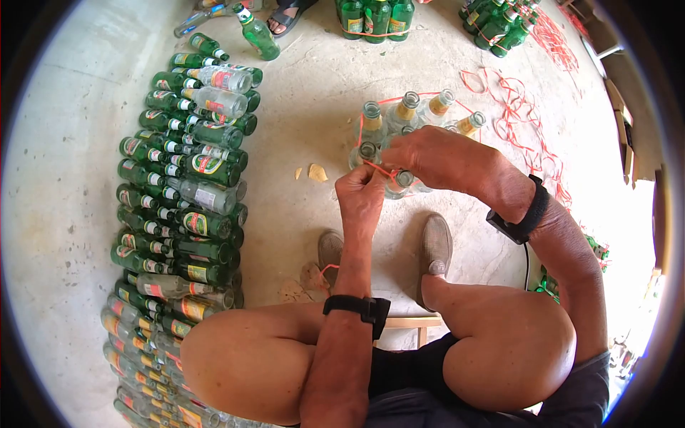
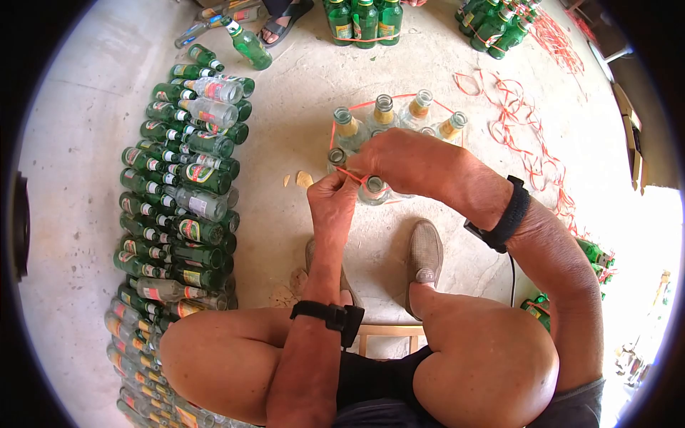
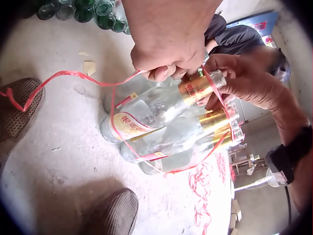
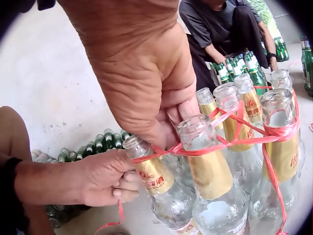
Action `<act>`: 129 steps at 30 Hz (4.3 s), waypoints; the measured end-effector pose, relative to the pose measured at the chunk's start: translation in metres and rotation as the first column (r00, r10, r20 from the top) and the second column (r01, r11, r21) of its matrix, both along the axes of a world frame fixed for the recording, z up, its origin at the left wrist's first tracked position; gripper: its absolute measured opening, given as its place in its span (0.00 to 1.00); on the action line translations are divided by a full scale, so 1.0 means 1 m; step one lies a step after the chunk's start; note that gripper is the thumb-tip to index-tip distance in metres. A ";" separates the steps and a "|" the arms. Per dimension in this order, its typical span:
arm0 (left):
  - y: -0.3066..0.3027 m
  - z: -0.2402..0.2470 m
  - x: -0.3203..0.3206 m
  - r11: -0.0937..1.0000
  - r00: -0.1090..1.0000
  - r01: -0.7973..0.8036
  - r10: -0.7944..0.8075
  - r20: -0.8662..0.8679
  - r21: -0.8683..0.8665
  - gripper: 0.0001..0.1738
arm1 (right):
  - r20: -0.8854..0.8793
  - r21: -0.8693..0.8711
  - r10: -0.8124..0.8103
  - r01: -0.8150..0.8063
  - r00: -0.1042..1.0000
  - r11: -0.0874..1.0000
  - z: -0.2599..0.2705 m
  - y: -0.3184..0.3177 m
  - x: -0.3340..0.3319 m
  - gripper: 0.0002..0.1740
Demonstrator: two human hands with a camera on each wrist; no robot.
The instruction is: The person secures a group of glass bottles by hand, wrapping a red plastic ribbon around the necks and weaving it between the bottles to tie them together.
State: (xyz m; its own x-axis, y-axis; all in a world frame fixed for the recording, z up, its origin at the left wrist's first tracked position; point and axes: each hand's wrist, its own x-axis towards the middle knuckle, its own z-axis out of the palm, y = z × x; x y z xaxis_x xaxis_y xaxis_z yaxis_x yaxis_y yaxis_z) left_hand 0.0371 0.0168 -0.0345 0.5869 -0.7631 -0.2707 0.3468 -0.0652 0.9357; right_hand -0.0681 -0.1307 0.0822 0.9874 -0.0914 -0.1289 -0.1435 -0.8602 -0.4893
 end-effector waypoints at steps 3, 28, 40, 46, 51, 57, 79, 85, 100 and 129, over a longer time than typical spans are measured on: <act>0.003 0.000 0.005 0.999 0.999 0.033 -0.032 -0.036 0.030 0.10 | 0.015 0.006 -0.012 0.012 1.000 1.000 0.005 0.002 -0.002 0.11; 0.006 0.014 0.003 0.997 0.969 0.082 -0.081 -0.232 -0.004 0.05 | 0.159 0.132 -0.115 0.094 0.981 0.987 -0.001 0.001 -0.001 0.03; 0.007 0.027 0.008 0.993 0.954 0.111 -0.098 -0.283 0.030 0.05 | 0.041 0.329 -0.321 0.291 0.946 0.899 -0.004 -0.007 0.005 0.08; 0.005 0.031 0.007 0.991 0.950 0.127 -0.109 -0.294 0.040 0.06 | -0.151 0.528 -0.424 0.436 0.893 0.728 0.010 -0.030 0.005 0.09; 0.000 0.037 0.005 0.991 0.931 0.100 -0.063 -0.360 0.086 0.10 | -0.137 0.466 -0.455 0.463 0.880 0.754 0.005 -0.035 0.004 0.10; -0.001 0.035 -0.003 0.997 0.913 0.013 0.020 -0.407 0.079 0.10 | -0.064 0.373 -0.435 0.425 0.898 0.824 0.002 -0.039 -0.005 0.08; -0.004 0.024 -0.013 0.997 0.927 -0.072 0.074 -0.368 0.018 0.08 | 0.201 -0.169 -0.283 0.318 0.938 0.933 0.008 -0.022 -0.002 0.06; -0.003 0.025 -0.012 0.998 0.924 -0.057 0.062 -0.378 0.024 0.09 | 0.074 0.183 -0.425 0.406 0.902 0.895 0.012 -0.019 -0.004 0.10; -0.003 0.024 -0.014 0.998 0.924 -0.067 0.053 -0.380 -0.023 0.08 | 0.213 -0.163 -0.303 0.340 0.929 0.926 -0.005 -0.029 -0.008 0.05; 0.005 0.019 -0.018 0.995 0.976 -0.099 0.102 -0.194 0.027 0.11 | 0.049 -0.316 -0.274 0.275 0.961 0.908 -0.022 -0.042 -0.002 0.10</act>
